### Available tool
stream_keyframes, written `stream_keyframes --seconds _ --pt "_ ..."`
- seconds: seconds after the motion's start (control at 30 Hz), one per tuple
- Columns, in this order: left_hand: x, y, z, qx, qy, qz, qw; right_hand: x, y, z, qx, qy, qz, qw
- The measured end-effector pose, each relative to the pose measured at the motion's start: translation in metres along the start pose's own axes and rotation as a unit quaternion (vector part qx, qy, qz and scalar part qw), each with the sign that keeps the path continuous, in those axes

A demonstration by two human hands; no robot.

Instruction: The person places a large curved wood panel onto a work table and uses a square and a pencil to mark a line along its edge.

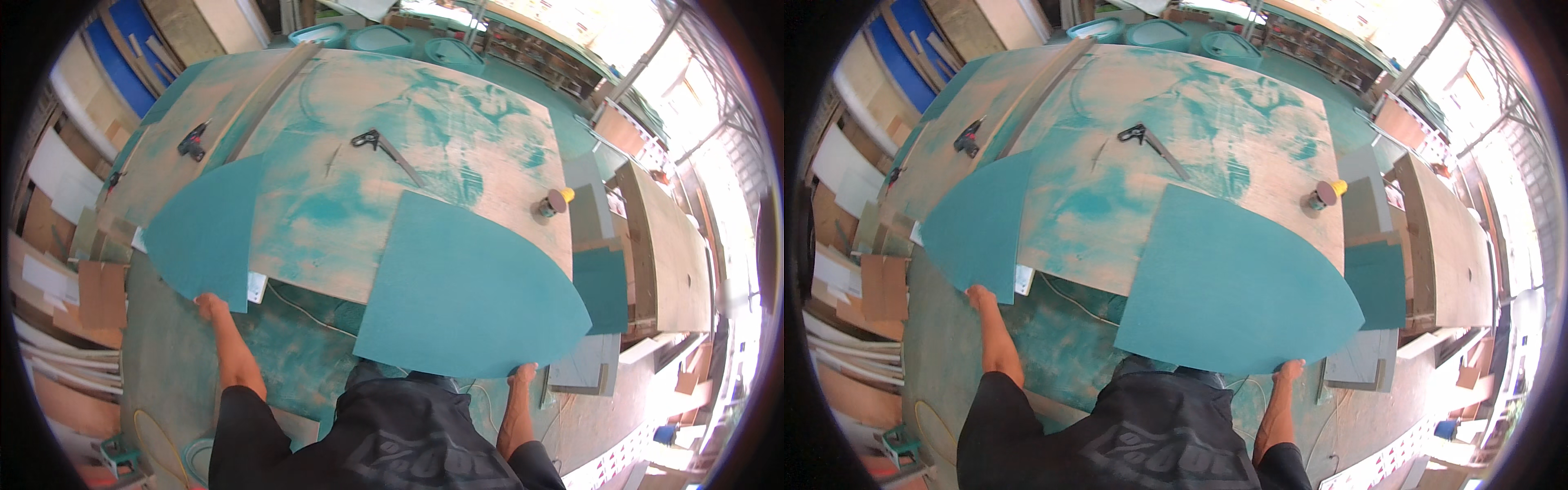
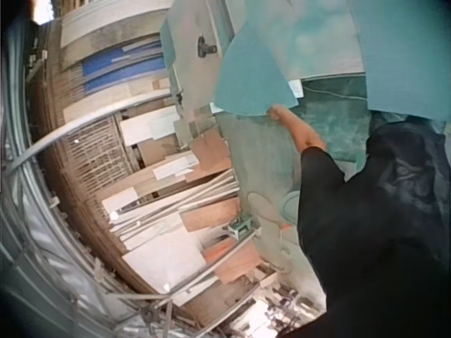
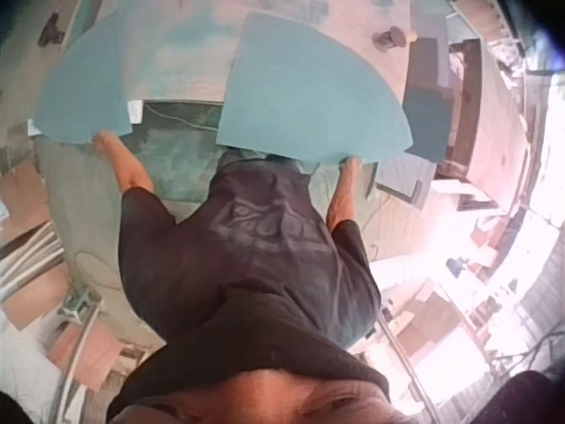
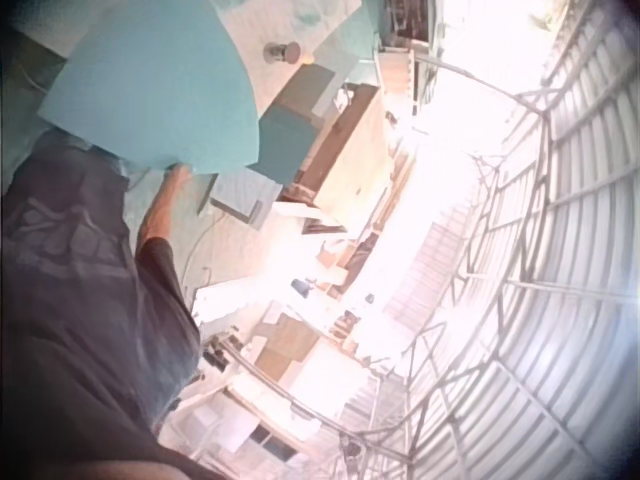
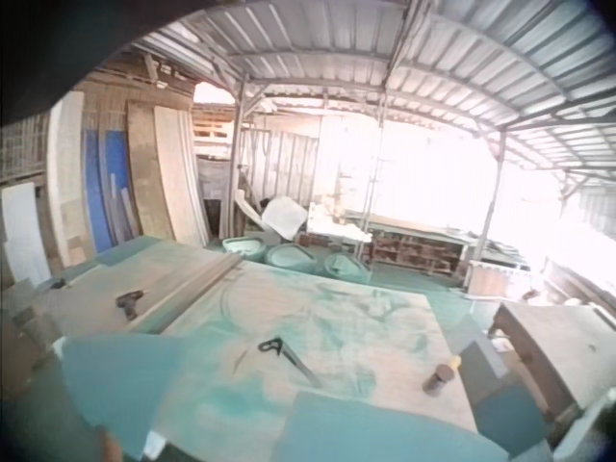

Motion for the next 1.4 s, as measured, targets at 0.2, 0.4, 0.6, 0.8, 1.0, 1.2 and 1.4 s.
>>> stream_keyframes --seconds 0.2,0.4,0.6,0.8,1.0,1.2,1.4 --pt "0.01 0.005 -0.058 0.156 0.154 0.094 0.971 -0.015 0.008 -0.007 -0.013 -0.139 -0.059 0.988" --pt "-0.003 0.026 -0.055 0.175 -0.028 -0.11 0.978 0.0 0.038 -0.022 0.055 -0.184 -0.048 0.98" --pt "0.094 0.257 -0.038 0.452 -0.137 -0.188 0.861 0.02 0.062 -0.005 0.057 -0.211 -0.106 0.97" --pt "0.118 0.394 -0.045 0.561 -0.176 -0.224 0.777 0.025 0.052 -0.021 0.012 -0.155 -0.096 0.983" --pt "0.128 0.407 -0.065 0.431 -0.252 -0.382 0.778 0.032 0.056 -0.043 0.124 -0.261 -0.103 0.952" --pt "0.122 0.394 -0.088 0.381 -0.237 -0.364 0.816 0.054 0.035 -0.058 0.193 -0.059 -0.085 0.976" --pt "0.107 0.395 -0.103 0.332 -0.213 -0.367 0.842 0.113 0.024 -0.047 0.197 0.253 0.081 0.944"
Point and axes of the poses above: each hand's wrist, its own y-axis away from the middle knuckle, its own z-axis out of the back of the hand, x = y × z, the point moved 9 cm from there along -y, towards the middle knuckle, and after that the axes turned 2 degrees about y, right-handed, at the moved point
